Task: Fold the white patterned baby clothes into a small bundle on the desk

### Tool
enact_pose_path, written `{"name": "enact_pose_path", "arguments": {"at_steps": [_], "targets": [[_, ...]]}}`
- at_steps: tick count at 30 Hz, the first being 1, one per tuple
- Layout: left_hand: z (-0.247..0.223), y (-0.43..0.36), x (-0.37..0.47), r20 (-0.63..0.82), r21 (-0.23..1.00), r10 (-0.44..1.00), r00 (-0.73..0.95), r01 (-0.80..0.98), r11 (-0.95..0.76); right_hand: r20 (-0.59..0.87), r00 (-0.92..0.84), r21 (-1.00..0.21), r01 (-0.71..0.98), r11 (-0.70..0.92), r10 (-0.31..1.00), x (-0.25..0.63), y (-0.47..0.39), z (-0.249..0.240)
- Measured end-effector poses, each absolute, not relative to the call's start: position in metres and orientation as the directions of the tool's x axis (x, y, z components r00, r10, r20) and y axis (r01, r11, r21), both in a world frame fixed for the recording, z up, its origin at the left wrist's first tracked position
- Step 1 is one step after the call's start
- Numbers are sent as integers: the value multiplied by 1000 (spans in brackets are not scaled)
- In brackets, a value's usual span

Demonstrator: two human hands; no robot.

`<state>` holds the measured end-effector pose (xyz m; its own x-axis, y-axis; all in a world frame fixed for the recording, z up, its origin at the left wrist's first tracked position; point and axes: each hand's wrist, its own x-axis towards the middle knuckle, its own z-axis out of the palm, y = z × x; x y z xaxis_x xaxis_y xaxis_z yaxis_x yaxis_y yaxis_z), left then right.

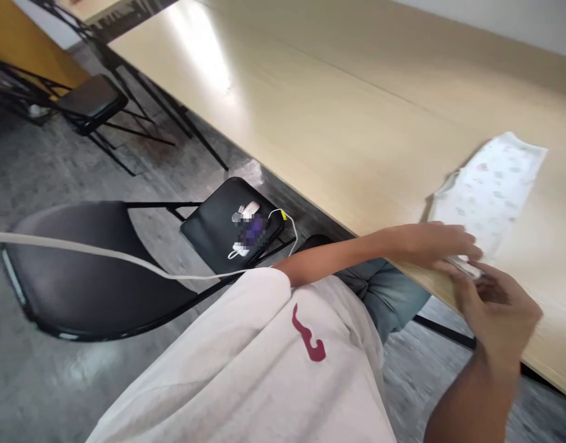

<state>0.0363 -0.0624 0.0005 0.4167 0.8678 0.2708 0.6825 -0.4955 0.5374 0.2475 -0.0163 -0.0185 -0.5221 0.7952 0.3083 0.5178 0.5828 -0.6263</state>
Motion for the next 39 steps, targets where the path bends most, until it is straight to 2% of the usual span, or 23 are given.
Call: {"name": "enact_pose_path", "arguments": {"at_steps": [4,7,13,17,20,28,30,33,36,39], "targets": [[-18,-82,24,334,627,889,313,631,-457,236,-484,-757,452,472,843,243,-21,-24],[-26,-81,18,342,708,912,227,576,-409,255,-460,-781,420,461,851,239,-21,-28],[-24,-87,16,355,642,929,106,695,-324,322,-458,-768,385,511,829,238,-21,-30],[-25,-90,17,322,710,941,106,630,-314,308,-476,-765,391,512,823,238,-20,-30],[-24,-90,19,313,710,944,107,634,-308,314,-475,-785,358,506,822,238,-20,-31],[-27,-89,20,455,641,878,145,632,-436,362,-449,-824,256,505,817,239,-24,-31],[-32,-88,19,467,619,868,169,638,-458,381,-447,-812,257,524,809,239,-25,-31],[-36,-87,19,508,511,835,212,705,-491,417,-459,-757,303,579,785,239,-28,-35],[-37,-89,19,548,385,799,245,774,-502,495,-447,-651,377,659,745,239,-31,-41],[-38,-91,19,564,329,769,300,773,-543,605,-456,-509,410,757,653,239,-33,-43]]}}
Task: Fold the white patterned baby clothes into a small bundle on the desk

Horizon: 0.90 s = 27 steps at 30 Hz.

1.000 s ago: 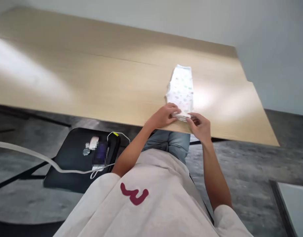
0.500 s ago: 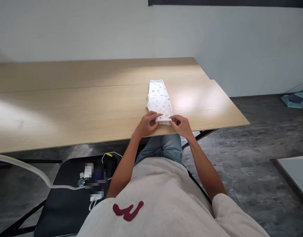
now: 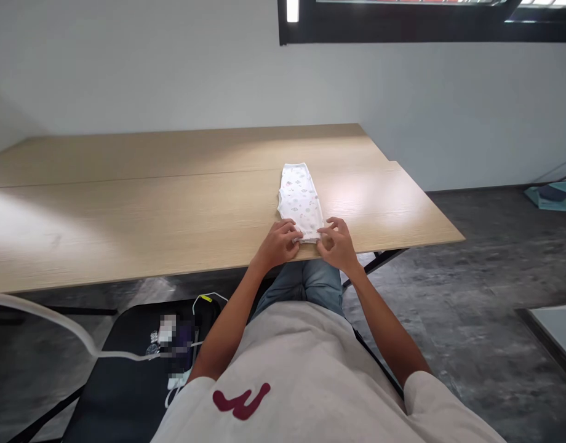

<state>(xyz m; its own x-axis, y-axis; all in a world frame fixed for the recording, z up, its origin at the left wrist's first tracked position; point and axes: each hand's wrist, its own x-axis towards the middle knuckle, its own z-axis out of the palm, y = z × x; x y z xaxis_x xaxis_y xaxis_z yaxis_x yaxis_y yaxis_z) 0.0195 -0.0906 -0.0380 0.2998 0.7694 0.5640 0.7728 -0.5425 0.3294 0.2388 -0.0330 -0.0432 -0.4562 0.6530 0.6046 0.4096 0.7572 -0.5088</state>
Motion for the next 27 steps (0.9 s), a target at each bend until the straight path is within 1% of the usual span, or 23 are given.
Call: {"name": "enact_pose_path", "arguments": {"at_steps": [2,4,7,10,12,17,19,22,25,27], "targets": [[-40,-91,20,545,337,769,336,752,-567,627,-543,-397,394,829,558,239,-34,-43],[-41,-92,21,516,355,785,344,748,-561,594,-653,-305,357,883,470,239,-35,-43],[-41,-101,22,487,361,805,338,762,-538,562,-725,-241,317,917,398,243,-38,-46],[-42,-119,23,483,351,793,372,747,-564,595,-744,-179,246,953,304,252,-44,-54],[-45,-131,23,494,314,763,416,733,-603,622,-747,-123,206,971,237,258,-50,-58],[-47,-149,26,582,135,646,494,724,-676,634,-759,-16,178,984,148,267,-72,-52],[-37,-158,30,601,113,618,507,711,-694,628,-767,-12,160,987,132,269,-86,-40],[-10,-180,36,613,148,610,502,686,-713,645,-753,-49,136,990,135,274,-111,-13],[19,-202,38,594,237,641,486,656,-717,647,-742,-137,111,984,174,281,-130,14],[34,-209,36,544,343,696,468,634,-694,646,-733,-209,98,973,213,284,-134,30]]}}
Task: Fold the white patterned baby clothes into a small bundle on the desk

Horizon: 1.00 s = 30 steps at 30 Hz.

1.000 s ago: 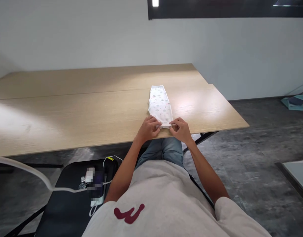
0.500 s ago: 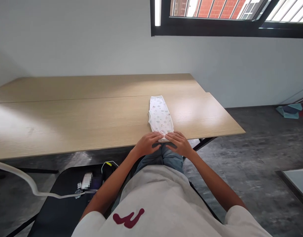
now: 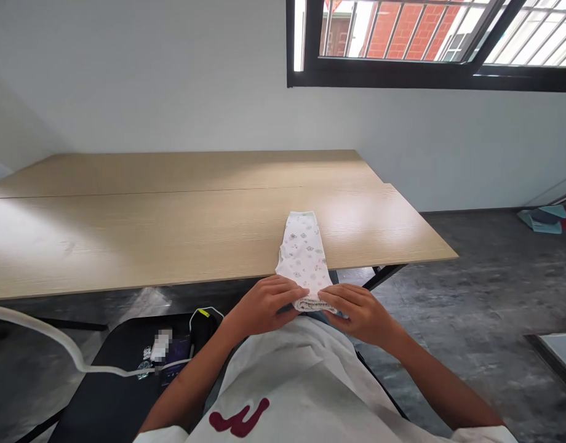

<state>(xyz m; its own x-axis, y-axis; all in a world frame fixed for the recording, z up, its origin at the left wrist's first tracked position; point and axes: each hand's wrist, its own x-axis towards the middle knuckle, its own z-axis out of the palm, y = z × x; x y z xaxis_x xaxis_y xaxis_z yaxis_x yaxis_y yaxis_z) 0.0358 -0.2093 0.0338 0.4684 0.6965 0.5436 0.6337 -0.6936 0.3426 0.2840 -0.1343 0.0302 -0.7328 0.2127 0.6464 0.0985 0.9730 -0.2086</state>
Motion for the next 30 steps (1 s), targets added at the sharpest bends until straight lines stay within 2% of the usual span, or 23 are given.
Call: {"name": "enact_pose_path", "arguments": {"at_steps": [3,6,11,21,24,30], "targets": [[48,-206,30,447,522,795,410,602,-604,655,-703,-319,74,945,276,282,-126,50],[58,-192,25,398,621,866,305,605,-498,618,-698,-441,73,895,362,275,-107,65],[71,-168,24,461,633,868,183,618,-466,547,-697,-554,112,825,463,261,-78,81],[88,-147,21,484,654,866,130,604,-456,467,-680,-679,132,722,565,254,-62,91],[94,-137,12,408,667,893,188,607,-433,381,-704,-768,120,629,599,252,-54,91],[79,-67,-16,81,780,926,369,555,-290,116,-835,-874,171,455,537,231,10,74]]}}
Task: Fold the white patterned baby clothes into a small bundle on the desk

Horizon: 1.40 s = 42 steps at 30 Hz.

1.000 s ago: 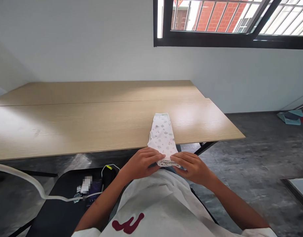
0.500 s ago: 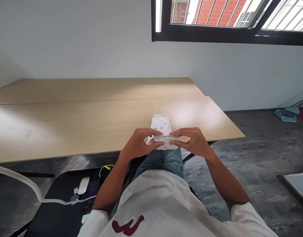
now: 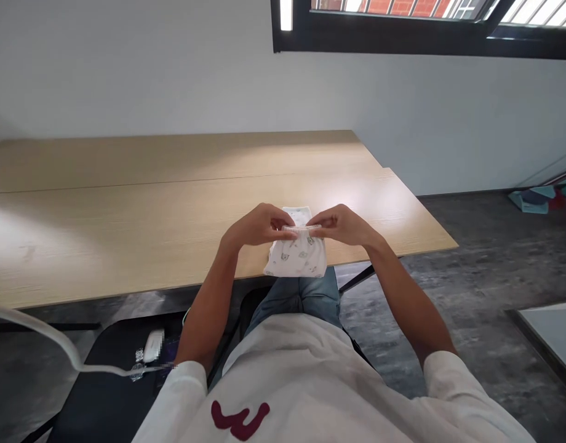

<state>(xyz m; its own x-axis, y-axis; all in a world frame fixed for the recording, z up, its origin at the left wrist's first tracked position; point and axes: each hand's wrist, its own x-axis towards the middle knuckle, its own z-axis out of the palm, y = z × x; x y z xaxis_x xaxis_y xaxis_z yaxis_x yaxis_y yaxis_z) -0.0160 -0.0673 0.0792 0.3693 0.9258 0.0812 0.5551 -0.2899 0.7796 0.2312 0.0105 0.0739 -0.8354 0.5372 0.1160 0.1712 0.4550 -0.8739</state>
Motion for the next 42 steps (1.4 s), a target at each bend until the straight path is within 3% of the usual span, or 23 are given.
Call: {"name": "enact_pose_path", "arguments": {"at_steps": [5,10,17,23,27,31,37,42], "targets": [[41,1,-38,-28,913,920,391,384,-135,127,-817,-875,175,451,563,200,77,35],[5,30,-44,-44,943,971,233,331,-37,125,-750,-870,231,435,649,183,108,-5],[-17,31,-38,82,930,993,89,352,-108,213,-637,-793,330,512,741,176,106,-30],[-23,33,-33,157,841,988,5,523,-136,302,-606,-717,365,594,736,172,104,-37],[-25,33,-35,246,716,968,58,662,-221,349,-625,-631,394,668,698,173,103,-37],[-30,33,-38,247,708,960,134,652,-273,372,-642,-592,392,704,670,173,104,-39],[-26,34,-33,336,681,938,86,666,-304,366,-635,-585,412,699,680,172,110,-46],[12,-9,-16,445,530,860,248,701,-477,609,-474,-536,346,770,637,179,82,-30]]}}
